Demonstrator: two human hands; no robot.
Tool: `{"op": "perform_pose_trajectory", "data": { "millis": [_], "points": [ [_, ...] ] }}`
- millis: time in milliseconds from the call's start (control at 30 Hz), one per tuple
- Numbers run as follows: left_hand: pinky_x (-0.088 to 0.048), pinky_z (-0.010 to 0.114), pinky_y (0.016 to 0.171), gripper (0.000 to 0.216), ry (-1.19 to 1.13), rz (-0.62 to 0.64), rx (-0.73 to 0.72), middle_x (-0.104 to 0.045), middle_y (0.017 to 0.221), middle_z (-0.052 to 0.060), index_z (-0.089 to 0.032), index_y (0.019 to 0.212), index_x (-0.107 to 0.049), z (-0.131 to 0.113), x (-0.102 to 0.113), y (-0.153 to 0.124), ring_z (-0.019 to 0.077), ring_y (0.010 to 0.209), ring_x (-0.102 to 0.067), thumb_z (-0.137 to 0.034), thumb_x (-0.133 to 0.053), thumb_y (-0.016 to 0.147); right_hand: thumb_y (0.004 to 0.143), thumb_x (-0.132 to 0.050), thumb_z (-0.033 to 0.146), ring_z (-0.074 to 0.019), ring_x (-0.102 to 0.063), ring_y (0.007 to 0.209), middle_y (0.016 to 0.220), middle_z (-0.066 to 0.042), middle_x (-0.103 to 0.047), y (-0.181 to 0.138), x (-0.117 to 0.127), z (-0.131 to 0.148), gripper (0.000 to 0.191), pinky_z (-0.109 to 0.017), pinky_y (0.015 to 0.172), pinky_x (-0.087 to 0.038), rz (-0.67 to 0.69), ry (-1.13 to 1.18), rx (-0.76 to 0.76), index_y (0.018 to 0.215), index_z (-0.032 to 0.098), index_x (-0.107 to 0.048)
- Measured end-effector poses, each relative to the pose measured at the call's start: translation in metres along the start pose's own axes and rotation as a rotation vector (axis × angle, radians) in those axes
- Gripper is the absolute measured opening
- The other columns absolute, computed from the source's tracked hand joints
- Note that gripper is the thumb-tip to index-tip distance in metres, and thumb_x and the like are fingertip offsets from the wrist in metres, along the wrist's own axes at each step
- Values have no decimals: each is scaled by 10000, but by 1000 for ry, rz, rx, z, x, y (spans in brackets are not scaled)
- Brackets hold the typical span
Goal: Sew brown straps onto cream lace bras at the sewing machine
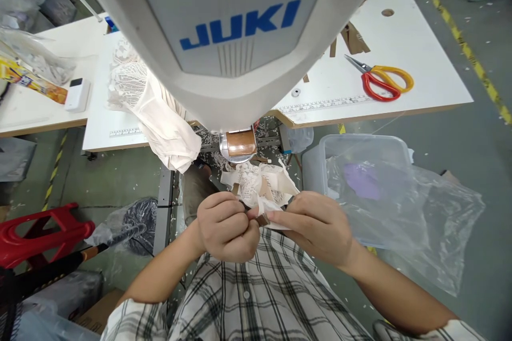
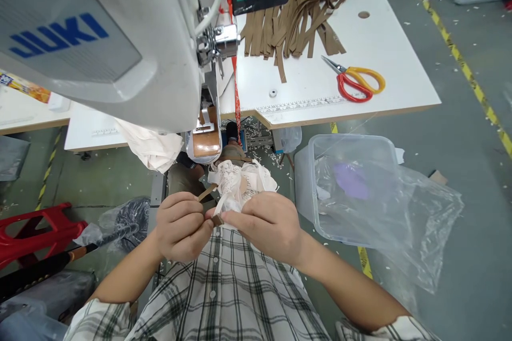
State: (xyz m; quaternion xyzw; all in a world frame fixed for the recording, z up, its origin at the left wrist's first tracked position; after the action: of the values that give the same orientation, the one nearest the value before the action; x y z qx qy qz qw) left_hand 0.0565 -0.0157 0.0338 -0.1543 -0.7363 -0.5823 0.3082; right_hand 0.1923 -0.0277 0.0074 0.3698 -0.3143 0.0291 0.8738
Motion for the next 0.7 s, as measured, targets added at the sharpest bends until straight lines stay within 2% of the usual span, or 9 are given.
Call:
{"op": "perform_pose_trajectory", "data": {
  "millis": [200,267,333,400,467,500,600,633,700],
  "points": [
    [-529,287,621,232,-14,18,-11,-515,507,-56,-204,675,-565,2,0,-4,116,545,-502,6,-640,737,934,-580,93,-90,-475,601,652,51,-568,1,-1,0,159,-227,582,-392,9,3,-3,1025,222,-603],
    [-511,283,632,233,-69,41,58,-509,533,-59,-206,704,-553,6,-3,-5,114,562,-505,-1,-645,765,958,-568,144,-95,-462,587,636,51,-546,1,-4,-1,139,-235,571,-369,31,-9,-9,1063,218,-622],
    [-460,254,597,223,-270,125,316,-482,564,-68,-208,733,-530,23,-15,-9,96,553,-473,-42,-656,813,983,-557,216,-90,-464,573,630,50,-538,1,-12,-11,145,-233,553,-342,114,15,-104,1090,216,-655],
    [-389,221,539,208,-628,186,758,-410,588,-85,-207,761,-505,48,-32,-27,73,521,-404,-127,-674,852,1002,-540,297,-79,-502,591,651,40,-564,-3,-27,-30,173,-217,555,-342,267,131,-289,1019,212,-690],
    [-345,201,512,219,-1004,140,1176,-336,601,-98,-203,779,-490,65,-43,-51,60,504,-358,-199,-699,845,1004,-524,388,-79,-531,617,664,28,-580,-17,-45,-48,296,-208,571,-350,465,260,-475,841,190,-673],
    [-341,199,510,226,-1142,85,1318,-318,598,-103,-201,786,-492,73,-42,-61,57,495,-349,-211,-715,823,998,-518,435,-85,-522,611,650,24,-567,-26,-53,-54,371,-214,570,-339,563,292,-534,755,178,-629],
    [-395,216,539,204,-1247,-65,1488,-302,537,-122,-197,804,-531,102,-19,-82,53,451,-316,-196,-727,747,987,-478,525,-89,-413,554,590,24,-470,-55,-63,-62,500,-246,549,-251,804,304,-595,633,171,-468],
    [-435,229,572,184,-1133,-123,1498,-323,532,-120,-196,830,-557,115,-5,-90,58,455,-333,-192,-719,743,992,-453,534,-90,-386,553,589,24,-441,-64,-63,-61,512,-253,552,-235,846,343,-607,629,173,-436],
    [-519,276,752,201,-697,-248,1453,-478,629,-77,-199,959,-602,134,32,-110,90,586,-501,-197,-695,780,993,-409,571,-94,-375,568,610,19,-416,-79,-60,-55,528,-252,555,-242,834,519,-688,643,176,-424]
  ]
}}
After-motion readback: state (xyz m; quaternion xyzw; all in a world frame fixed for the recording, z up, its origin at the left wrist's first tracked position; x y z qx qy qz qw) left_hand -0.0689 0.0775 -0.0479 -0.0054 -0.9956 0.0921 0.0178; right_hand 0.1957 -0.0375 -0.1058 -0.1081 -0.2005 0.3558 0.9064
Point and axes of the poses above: each hand's wrist, its own y-axis towards the middle knuckle, its own x-axis out of the back of the hand, z = x × y, the point moved 8 cm from there along y, towards the middle knuckle
